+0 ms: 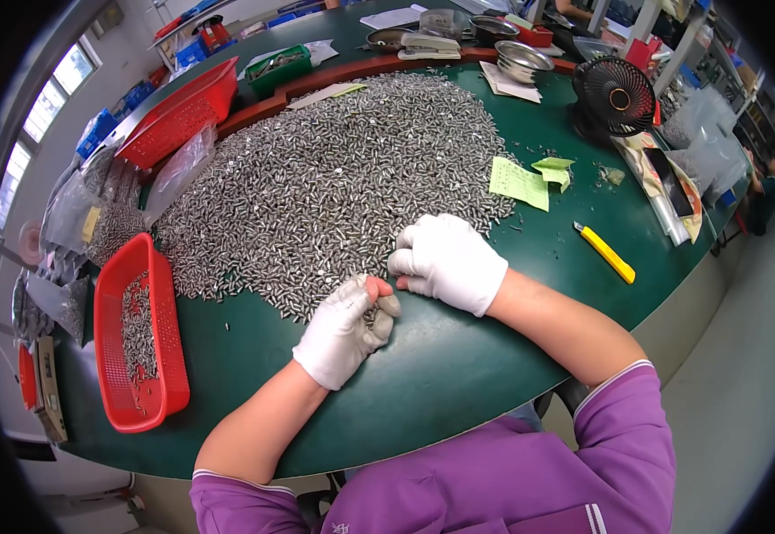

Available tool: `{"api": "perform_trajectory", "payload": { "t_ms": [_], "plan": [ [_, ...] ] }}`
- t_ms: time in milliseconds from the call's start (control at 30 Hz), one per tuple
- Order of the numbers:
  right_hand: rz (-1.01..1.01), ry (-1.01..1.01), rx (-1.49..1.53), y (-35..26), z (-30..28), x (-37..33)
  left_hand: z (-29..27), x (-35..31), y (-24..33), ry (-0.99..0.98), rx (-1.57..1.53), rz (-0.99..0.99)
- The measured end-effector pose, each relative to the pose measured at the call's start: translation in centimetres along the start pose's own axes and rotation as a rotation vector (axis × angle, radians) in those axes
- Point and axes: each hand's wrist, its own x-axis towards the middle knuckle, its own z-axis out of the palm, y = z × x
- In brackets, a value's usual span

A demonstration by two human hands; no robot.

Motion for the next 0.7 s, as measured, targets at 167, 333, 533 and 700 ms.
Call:
{"api": "perform_trajectory", "payload": {
  "t_ms": [167, 333, 533, 700],
  "plan": [
    [0.020, -0.028, 0.009, 0.2, 0.2, 0.0, 0.1, -0.1, 0.0, 0.034, -0.003, -0.013],
    [0.006, 0.159, 0.216, 0.0, -0.4, -0.3, 0.1, 0.1, 0.0, -0.011, 0.041, -0.010],
    [-0.134, 0.195, 0.356, -0.6, -1.2, -0.2, 0.3, -0.1, 0.2, -0.079, 0.076, -0.098],
    [-0.052, 0.264, 0.317, 0.4, 0.0, -0.4, -0.3, 0.0, 0.0, -0.016, -0.004, -0.110]
  ]
}}
